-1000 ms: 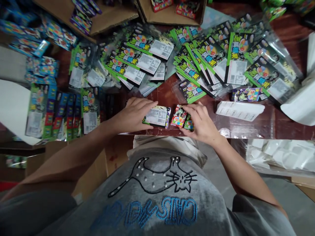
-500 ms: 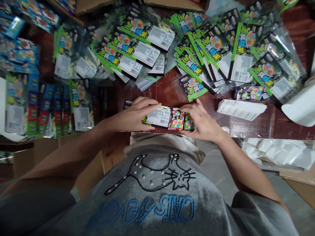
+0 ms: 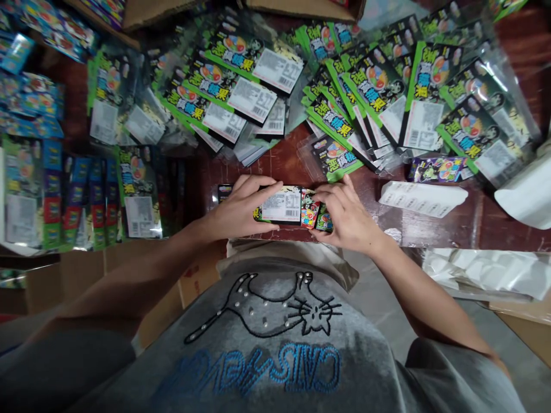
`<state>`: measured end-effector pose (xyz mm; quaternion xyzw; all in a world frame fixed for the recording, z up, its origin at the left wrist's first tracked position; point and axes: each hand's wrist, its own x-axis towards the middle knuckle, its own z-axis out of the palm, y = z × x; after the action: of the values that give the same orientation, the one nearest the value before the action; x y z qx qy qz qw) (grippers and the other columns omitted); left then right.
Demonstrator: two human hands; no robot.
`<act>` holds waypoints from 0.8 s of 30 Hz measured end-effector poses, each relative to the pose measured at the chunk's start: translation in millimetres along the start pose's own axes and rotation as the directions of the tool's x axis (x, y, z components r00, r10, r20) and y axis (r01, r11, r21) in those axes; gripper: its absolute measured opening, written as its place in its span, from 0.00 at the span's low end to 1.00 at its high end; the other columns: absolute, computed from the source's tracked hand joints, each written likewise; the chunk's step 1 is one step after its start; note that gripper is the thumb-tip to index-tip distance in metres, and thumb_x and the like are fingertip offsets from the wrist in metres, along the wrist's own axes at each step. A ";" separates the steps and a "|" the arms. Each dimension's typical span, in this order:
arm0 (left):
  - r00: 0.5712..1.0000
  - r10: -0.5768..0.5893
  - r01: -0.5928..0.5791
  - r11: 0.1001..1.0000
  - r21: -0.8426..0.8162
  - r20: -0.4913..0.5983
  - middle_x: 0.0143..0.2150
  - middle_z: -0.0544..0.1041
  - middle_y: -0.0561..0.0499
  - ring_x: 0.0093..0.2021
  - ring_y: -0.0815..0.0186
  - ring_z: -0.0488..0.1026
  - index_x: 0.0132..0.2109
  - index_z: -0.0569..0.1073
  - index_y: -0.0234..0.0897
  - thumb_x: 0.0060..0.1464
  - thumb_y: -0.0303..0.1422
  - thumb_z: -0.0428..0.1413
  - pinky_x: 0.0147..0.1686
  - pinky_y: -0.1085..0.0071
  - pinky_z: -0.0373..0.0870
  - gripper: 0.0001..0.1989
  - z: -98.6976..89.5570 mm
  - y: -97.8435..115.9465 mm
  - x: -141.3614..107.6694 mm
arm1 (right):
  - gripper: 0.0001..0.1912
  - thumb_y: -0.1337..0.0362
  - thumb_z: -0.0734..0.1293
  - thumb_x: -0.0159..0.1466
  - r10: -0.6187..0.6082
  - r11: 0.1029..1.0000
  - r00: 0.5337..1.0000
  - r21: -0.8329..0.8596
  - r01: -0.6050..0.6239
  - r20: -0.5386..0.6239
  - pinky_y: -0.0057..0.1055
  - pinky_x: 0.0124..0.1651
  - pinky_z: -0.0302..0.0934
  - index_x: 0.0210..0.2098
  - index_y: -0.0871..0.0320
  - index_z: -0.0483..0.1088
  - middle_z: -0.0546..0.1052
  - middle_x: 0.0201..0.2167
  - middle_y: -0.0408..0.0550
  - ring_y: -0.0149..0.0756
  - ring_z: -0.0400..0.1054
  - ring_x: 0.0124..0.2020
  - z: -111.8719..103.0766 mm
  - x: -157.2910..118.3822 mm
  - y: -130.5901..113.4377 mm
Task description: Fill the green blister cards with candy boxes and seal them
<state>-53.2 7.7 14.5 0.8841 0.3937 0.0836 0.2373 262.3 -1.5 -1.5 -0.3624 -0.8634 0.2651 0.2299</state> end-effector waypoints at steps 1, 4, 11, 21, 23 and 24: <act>1.000 0.011 -0.011 1.000 0.003 0.001 0.68 0.70 0.36 0.66 0.47 0.66 0.75 0.63 0.35 0.56 0.38 0.69 0.69 0.51 0.64 0.44 0.4 0.0 1.1 | 0.31 0.47 0.72 0.68 -0.004 1.000 1.000 0.011 0.003 0.026 0.74 0.79 0.41 0.64 0.54 0.65 0.78 0.59 0.61 0.57 0.73 0.63 -0.9 1.3 1.1; 0.999 0.027 -0.027 1.000 0.005 0.028 0.68 0.70 0.36 0.66 0.47 0.66 0.75 0.63 0.36 0.58 0.38 0.67 0.69 0.51 0.63 0.43 0.2 0.8 5.0 | 0.36 0.43 0.71 0.69 -0.012 0.998 0.991 0.058 0.004 0.134 0.73 0.80 0.40 0.69 0.53 0.63 0.77 0.62 0.60 0.57 0.71 0.67 -4.4 4.8 5.3; 0.996 -0.050 0.050 0.999 0.000 0.078 0.70 0.70 0.38 0.66 0.44 0.66 0.76 0.62 0.42 0.56 0.38 0.68 0.66 0.48 0.62 0.45 -2.8 3.6 11.8 | 0.50 0.37 0.70 0.68 0.050 0.999 0.987 0.006 -0.051 0.151 0.72 0.80 0.42 0.77 0.58 0.54 0.69 0.71 0.67 0.62 0.62 0.74 -24.1 -6.6 14.2; 0.998 -0.036 0.037 0.999 -0.022 0.047 0.70 0.70 0.38 0.66 0.44 0.65 0.76 0.62 0.39 0.55 0.39 0.69 0.67 0.49 0.61 0.45 1.7 4.6 16.9 | 0.40 0.43 0.73 0.68 -0.036 0.998 0.997 0.059 0.032 0.061 0.72 0.79 0.43 0.71 0.54 0.63 0.76 0.65 0.62 0.59 0.71 0.68 -17.3 5.4 25.6; 0.997 -0.067 0.068 0.997 -0.028 0.033 0.70 0.70 0.39 0.66 0.44 0.65 0.76 0.63 0.40 0.54 0.39 0.70 0.67 0.49 0.62 0.46 2.4 6.3 16.3 | 0.37 0.44 0.74 0.68 -0.015 0.999 0.999 0.048 0.013 0.032 0.72 0.79 0.46 0.69 0.54 0.65 0.77 0.62 0.61 0.58 0.72 0.67 -21.4 4.3 25.8; 0.996 -0.082 0.083 0.996 -0.034 0.029 0.70 0.70 0.39 0.66 0.44 0.65 0.75 0.64 0.40 0.53 0.39 0.70 0.66 0.49 0.62 0.46 2.7 8.4 16.5 | 0.36 0.45 0.75 0.67 -0.004 0.999 1.000 0.042 0.003 0.016 0.71 0.78 0.48 0.68 0.53 0.66 0.78 0.61 0.60 0.58 0.72 0.66 -23.7 4.0 25.5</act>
<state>-35.7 14.0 15.6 0.8639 0.4248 0.0686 0.2617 286.6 23.7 1.3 -0.3538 -0.8601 0.2857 0.2311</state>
